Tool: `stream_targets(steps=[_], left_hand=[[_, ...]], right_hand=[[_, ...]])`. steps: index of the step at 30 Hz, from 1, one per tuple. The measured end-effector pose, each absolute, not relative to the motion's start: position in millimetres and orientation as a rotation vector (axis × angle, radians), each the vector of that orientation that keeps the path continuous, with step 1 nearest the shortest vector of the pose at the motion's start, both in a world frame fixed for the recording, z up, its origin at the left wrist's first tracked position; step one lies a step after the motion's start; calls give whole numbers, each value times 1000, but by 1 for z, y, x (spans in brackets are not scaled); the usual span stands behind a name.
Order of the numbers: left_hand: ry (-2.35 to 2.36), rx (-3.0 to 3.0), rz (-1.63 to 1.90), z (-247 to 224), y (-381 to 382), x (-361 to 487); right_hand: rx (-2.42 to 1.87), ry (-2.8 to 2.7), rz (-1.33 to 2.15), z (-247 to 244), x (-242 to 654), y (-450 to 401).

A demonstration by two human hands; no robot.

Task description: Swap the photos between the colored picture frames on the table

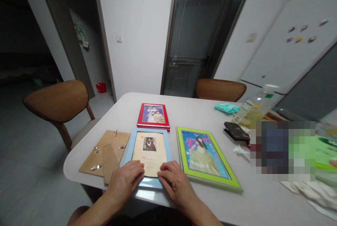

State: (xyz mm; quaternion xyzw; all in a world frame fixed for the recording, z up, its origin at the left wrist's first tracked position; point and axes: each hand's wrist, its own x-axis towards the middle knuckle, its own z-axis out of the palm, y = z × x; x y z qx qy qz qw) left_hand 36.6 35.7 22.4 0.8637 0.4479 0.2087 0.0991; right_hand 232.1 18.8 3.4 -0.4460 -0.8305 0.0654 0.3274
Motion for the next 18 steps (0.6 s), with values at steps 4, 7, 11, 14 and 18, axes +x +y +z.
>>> stream_targets(steps=[4,7,11,14,18], left_hand=[[1412,2568,492,25,35,41],[1459,2577,383,29,35,44],[1466,2590,325,33,34,48],[1447,2605,304,34,33,50],[1431,2617,296,34,31,50]], right_hand=[[-1215,-2176,207,5,231,22],[-1229,-2200,244,7,231,24],[-1258,-2255,273,10,230,25],[-1275,-2266,268,12,229,24],[-1273,-2290,220,14,227,26]])
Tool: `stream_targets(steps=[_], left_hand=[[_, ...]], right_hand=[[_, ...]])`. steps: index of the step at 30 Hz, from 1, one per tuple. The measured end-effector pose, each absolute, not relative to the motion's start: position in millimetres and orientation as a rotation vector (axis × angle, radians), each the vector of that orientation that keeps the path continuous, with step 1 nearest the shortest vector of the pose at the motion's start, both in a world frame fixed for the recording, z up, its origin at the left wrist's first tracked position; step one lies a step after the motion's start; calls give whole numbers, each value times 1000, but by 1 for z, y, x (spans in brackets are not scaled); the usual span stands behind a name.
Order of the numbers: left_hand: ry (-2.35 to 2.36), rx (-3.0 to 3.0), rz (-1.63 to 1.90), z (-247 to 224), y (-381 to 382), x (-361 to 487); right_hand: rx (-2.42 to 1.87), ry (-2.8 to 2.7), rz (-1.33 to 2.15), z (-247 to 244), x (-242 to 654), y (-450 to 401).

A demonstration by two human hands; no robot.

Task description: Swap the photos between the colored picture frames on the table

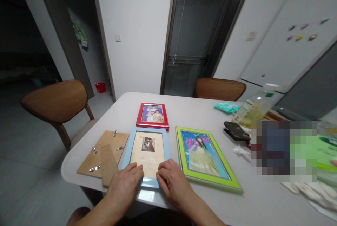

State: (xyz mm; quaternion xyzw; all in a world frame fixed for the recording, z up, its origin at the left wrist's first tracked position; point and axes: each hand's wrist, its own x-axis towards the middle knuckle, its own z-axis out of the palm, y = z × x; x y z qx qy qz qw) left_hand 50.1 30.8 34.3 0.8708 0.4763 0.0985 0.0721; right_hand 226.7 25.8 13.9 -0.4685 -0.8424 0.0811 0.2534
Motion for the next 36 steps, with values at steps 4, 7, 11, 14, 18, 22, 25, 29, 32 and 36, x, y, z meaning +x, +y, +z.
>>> stream_targets(steps=[4,7,11,14,18,22,25,29,32,36], left_hand=[[1379,2658,364,35,30,46],[1331,2608,353,37,31,39],[1261,2508,522,36,34,13],[1319,2513,749,30,38,-24],[1513,2518,695,10,39,-77],[1708,2531,649,-13,35,-109],[1761,2523,732,-22,35,-120],[1718,2569,802,-13,38,-129],[1603,2645,975,10,36,-125],[1402,2679,1106,46,31,-90]], right_hand=[[-1351,-2325,152,17,221,37],[-1437,-2332,73,20,216,48],[-1542,-2399,100,28,207,53],[-1490,-2363,162,35,188,52],[-1368,-2350,241,40,137,48],[-1406,-2371,253,36,84,51],[-1470,-2315,324,29,61,58],[-1372,-2130,700,33,60,60],[-1193,-2039,790,55,78,50],[-1187,-1988,700,86,121,36]])
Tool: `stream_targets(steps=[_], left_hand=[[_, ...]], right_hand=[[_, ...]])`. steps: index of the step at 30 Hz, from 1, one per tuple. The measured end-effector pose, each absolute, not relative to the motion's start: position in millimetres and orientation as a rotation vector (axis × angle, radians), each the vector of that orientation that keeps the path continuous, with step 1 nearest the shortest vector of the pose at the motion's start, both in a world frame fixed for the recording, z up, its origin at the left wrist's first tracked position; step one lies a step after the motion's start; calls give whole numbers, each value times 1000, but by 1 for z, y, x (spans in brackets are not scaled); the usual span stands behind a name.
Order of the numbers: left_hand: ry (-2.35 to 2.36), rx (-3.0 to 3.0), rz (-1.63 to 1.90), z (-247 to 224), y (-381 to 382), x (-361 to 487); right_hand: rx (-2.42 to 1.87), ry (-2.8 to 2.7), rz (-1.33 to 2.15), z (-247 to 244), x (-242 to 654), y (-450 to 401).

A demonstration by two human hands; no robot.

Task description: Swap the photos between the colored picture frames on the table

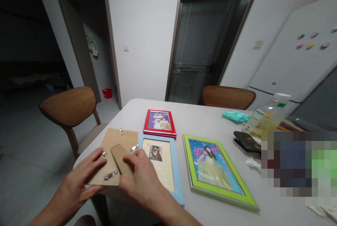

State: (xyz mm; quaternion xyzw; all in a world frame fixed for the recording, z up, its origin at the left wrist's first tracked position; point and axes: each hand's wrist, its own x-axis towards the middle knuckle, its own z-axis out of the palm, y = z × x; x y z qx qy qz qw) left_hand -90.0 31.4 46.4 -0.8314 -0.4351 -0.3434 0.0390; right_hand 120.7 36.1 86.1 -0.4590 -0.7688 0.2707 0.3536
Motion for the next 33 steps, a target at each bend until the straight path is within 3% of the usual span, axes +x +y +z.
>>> stream_targets(steps=[10,24,33], left_hand=[[-1550,-2949,-619,31,44,24],[-1589,-2900,-612,22,44,21],[-1625,-2902,-610,21,50,22]], right_hand=[[-1560,-1986,628,46,214,31],[-1602,-2062,506,28,203,50],[-1562,-2169,193,7,204,53]])
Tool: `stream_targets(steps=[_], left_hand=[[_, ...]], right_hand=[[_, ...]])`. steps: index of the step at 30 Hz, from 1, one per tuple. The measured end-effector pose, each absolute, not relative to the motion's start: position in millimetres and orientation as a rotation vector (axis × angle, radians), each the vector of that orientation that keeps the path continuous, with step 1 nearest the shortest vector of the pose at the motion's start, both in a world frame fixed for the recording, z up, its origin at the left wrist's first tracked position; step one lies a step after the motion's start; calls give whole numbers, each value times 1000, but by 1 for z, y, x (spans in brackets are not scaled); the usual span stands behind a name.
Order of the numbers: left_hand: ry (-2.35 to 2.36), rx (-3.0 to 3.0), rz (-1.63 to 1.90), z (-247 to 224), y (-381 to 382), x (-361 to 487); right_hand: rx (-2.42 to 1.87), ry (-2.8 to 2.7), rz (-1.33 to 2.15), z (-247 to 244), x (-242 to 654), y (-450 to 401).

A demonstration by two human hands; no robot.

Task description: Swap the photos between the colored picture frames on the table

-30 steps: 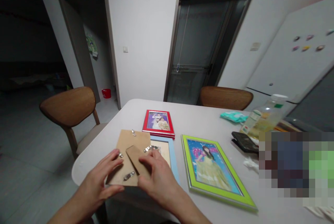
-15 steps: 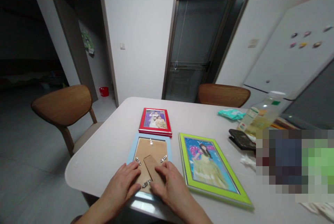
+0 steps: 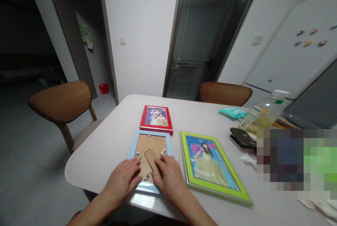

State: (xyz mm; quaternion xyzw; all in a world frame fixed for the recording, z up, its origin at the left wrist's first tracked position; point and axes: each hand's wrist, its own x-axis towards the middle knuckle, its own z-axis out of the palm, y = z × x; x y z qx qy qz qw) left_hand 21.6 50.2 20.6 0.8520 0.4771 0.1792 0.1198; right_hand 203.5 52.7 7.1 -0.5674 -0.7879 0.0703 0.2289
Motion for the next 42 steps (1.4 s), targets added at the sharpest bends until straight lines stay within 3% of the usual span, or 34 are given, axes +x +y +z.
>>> stream_targets(steps=[6,19,33,42], left_hand=[[1324,2485,510,14,40,16],[1276,2459,467,14,40,15],[1282,2432,500,12,40,14],[1279,2420,518,10,41,12]], right_hand=[[-1445,-2327,88,13,205,35],[-1227,-2584,190,27,206,30],[-1173,-2568,204,25,211,27],[-1722,-2254,-22,17,226,77]])
